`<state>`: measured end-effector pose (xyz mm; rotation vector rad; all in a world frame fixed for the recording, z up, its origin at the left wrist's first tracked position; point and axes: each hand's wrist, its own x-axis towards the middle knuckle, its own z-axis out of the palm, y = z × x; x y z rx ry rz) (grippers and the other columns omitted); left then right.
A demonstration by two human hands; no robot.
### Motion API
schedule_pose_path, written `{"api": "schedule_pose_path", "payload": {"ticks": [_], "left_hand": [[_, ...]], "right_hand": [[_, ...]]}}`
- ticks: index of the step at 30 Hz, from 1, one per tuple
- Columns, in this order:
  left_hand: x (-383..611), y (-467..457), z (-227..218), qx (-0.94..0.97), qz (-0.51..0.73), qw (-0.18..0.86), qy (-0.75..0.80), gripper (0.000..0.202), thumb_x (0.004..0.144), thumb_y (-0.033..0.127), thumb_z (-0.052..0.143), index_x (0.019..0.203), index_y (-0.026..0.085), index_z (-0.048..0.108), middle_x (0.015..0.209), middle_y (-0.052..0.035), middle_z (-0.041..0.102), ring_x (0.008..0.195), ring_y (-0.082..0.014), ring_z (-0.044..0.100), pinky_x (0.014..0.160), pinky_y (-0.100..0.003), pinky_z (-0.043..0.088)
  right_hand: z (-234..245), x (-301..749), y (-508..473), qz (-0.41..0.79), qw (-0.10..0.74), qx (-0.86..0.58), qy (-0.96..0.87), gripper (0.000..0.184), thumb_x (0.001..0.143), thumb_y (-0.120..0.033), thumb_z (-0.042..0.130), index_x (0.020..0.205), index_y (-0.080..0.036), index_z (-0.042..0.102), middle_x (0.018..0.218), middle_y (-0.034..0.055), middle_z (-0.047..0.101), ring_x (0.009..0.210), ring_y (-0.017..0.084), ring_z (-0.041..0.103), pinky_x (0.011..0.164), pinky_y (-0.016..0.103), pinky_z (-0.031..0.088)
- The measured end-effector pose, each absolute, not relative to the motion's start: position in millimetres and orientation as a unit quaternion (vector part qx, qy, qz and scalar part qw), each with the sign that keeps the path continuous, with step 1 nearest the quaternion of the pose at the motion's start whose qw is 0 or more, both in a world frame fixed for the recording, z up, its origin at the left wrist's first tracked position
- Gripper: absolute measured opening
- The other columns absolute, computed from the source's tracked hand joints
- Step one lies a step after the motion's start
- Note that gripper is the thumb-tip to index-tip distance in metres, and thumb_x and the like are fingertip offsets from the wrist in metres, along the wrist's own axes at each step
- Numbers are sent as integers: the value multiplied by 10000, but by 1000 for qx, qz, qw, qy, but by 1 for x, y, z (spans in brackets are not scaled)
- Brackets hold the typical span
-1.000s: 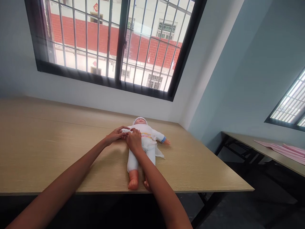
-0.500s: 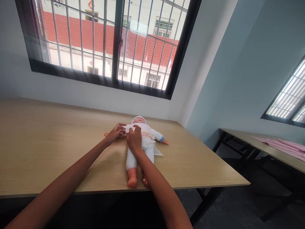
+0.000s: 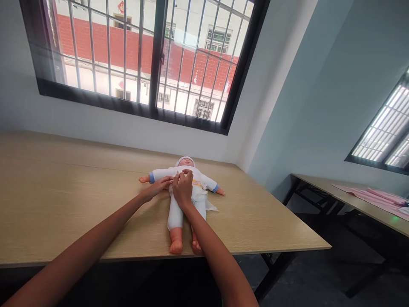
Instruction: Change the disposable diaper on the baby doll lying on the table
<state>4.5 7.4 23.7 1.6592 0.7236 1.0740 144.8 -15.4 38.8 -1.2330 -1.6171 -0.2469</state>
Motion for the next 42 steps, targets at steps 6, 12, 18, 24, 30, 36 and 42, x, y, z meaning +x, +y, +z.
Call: {"api": "schedule_pose_path", "payload": {"ticks": [6, 12, 18, 24, 30, 36, 42], "left_hand": [[3, 8, 23, 700, 427, 488, 300, 424, 806, 497, 653, 1115, 207, 676, 1197, -83, 667, 1182, -276, 558, 999, -363, 434], [3, 5, 23, 711, 423, 476, 299, 511, 776, 499, 719, 1206, 232, 647, 1279, -87, 630, 1226, -278, 545, 1007, -360, 435], [2, -1, 28, 712, 419, 473, 306, 492, 780, 492, 725, 1185, 221, 653, 1241, -94, 643, 1213, -284, 551, 995, -365, 446], [3, -4, 31, 705, 420, 481, 308, 494, 767, 488, 737, 1170, 216, 648, 1214, -94, 642, 1202, -288, 558, 983, -369, 466], [5, -3, 29, 703, 427, 485, 299, 527, 761, 485, 748, 1210, 232, 639, 1305, -108, 612, 1275, -308, 508, 994, -383, 466], [4, -3, 28, 709, 428, 478, 292, 453, 771, 472, 739, 1166, 256, 688, 1294, -83, 629, 1275, -298, 509, 1005, -370, 450], [4, -4, 30, 703, 434, 486, 286, 509, 745, 508, 748, 1181, 253, 687, 1282, -85, 641, 1259, -331, 513, 1013, -405, 448]], "right_hand": [[38, 160, -20, -96, 508, -541, -663, 161, 879, -233, 479, 739, -191, 549, 900, 98, 507, 918, 247, 496, 898, 407, 444], [37, 168, -21, -31, 577, -544, -609, 133, 783, -216, 550, 681, -229, 464, 831, 41, 501, 762, 192, 514, 756, 330, 470], [36, 171, -20, -7, 599, -551, -581, 110, 732, -226, 555, 660, -232, 472, 735, 21, 534, 732, 190, 515, 735, 320, 447], [37, 174, -22, 20, 603, -551, -576, 65, 718, -208, 537, 747, -213, 479, 784, 45, 582, 752, 197, 528, 756, 335, 449], [37, 174, -26, 13, 611, -531, -587, 146, 726, -163, 507, 851, -220, 459, 908, 81, 596, 854, 219, 556, 785, 335, 472], [33, 176, -24, -17, 593, -521, -614, 188, 755, -160, 486, 929, -223, 458, 1042, 104, 574, 995, 235, 538, 880, 354, 475], [31, 178, -22, -25, 606, -522, -600, 206, 779, -163, 439, 981, -196, 459, 1070, 104, 555, 1068, 227, 505, 951, 388, 442]]}}
